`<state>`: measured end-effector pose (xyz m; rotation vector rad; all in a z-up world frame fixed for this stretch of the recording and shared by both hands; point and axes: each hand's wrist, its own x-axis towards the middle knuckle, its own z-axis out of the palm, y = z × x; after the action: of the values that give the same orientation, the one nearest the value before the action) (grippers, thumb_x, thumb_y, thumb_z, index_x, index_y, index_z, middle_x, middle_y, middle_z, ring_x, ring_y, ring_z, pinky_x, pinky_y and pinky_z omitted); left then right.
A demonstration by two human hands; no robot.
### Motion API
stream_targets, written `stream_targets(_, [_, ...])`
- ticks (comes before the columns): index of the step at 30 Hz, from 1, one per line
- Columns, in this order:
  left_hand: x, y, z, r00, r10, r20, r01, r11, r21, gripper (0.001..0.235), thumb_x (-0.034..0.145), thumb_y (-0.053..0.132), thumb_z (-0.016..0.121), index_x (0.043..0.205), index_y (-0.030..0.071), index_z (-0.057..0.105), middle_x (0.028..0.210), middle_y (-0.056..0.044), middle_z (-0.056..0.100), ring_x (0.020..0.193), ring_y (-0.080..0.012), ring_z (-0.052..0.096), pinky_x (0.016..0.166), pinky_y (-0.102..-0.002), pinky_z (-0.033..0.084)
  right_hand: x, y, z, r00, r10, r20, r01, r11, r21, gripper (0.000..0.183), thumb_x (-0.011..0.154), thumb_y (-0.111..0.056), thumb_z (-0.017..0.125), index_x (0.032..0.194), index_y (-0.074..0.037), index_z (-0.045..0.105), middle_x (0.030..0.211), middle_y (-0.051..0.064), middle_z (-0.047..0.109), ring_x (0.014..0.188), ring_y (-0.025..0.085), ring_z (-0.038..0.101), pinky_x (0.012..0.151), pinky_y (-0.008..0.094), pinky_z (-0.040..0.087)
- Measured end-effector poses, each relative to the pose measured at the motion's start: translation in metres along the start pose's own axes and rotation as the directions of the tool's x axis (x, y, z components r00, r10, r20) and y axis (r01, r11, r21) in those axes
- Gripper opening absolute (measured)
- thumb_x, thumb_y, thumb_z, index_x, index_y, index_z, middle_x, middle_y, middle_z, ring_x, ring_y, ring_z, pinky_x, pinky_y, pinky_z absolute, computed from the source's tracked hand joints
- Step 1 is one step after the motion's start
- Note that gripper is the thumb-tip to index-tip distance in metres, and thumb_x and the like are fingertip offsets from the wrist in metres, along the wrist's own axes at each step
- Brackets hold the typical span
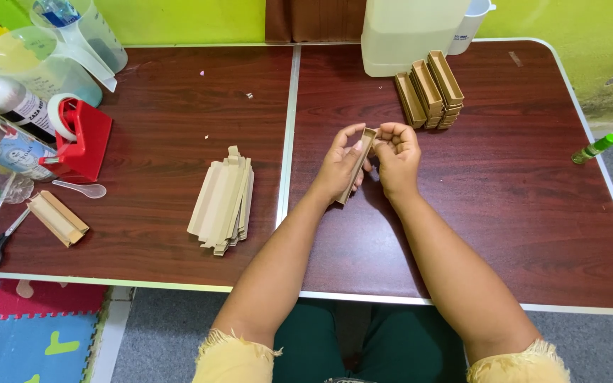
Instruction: The person assembles small rectangular cardboard boxes by hand. They fold the flaps and tuck them into slots to form the box shape, then place each completed box into a stack on the right side of the table.
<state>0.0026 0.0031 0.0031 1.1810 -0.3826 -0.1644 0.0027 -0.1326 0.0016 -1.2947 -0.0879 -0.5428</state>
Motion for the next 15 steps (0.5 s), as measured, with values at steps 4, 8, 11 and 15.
stream_targets(4, [0.003,-0.008,-0.001,0.999,0.033,-0.014,-0.033,0.999,-0.008,0.041,0.11,0.021,0.046,0.15,0.019,0.041,0.073,-0.02,0.064,0.038,-0.0189,0.058,0.028,-0.023,0.048,-0.006,-0.011,0.009,0.998,0.047,-0.042,-0.049,0.998,-0.038,0.025,0.089,0.006,0.065,0.113,-0.001,0.064,0.094,0.009,0.068,0.075,0.009,0.066,0.068,0.022,0.054])
stream_targets(8, [0.003,-0.009,0.001,0.999,0.051,-0.011,-0.051,0.998,0.044,0.043,0.11,0.02,0.045,0.153,0.02,0.041,0.074,-0.019,0.064,0.039,-0.0182,0.058,0.029,-0.023,0.049,-0.007,-0.012,0.012,0.997,0.051,-0.052,-0.055,0.995,-0.085,0.019,0.089,0.005,0.067,0.107,-0.001,0.071,0.086,0.008,0.069,0.07,0.01,0.067,0.064,0.022,0.055])
stream_targets(11, [0.002,-0.009,0.002,0.998,0.056,-0.011,-0.055,0.995,0.078,0.043,0.11,0.019,0.043,0.153,0.02,0.042,0.075,-0.018,0.063,0.04,-0.0175,0.058,0.029,-0.023,0.049,-0.011,-0.015,0.013,0.998,0.04,-0.054,-0.044,0.996,-0.081,0.02,0.089,0.005,0.068,0.108,0.0,0.072,0.084,0.009,0.069,0.069,0.01,0.066,0.063,0.022,0.055])
stream_targets(15, [0.0,-0.007,0.002,0.998,0.049,-0.026,-0.045,0.992,0.12,0.042,0.11,0.018,0.044,0.151,0.023,0.046,0.075,-0.018,0.064,0.041,-0.0189,0.06,0.029,-0.023,0.05,-0.015,-0.019,0.017,0.998,0.038,-0.039,-0.041,0.997,-0.065,0.019,0.091,0.004,0.07,0.109,0.0,0.072,0.086,0.008,0.07,0.071,0.01,0.066,0.064,0.023,0.056])
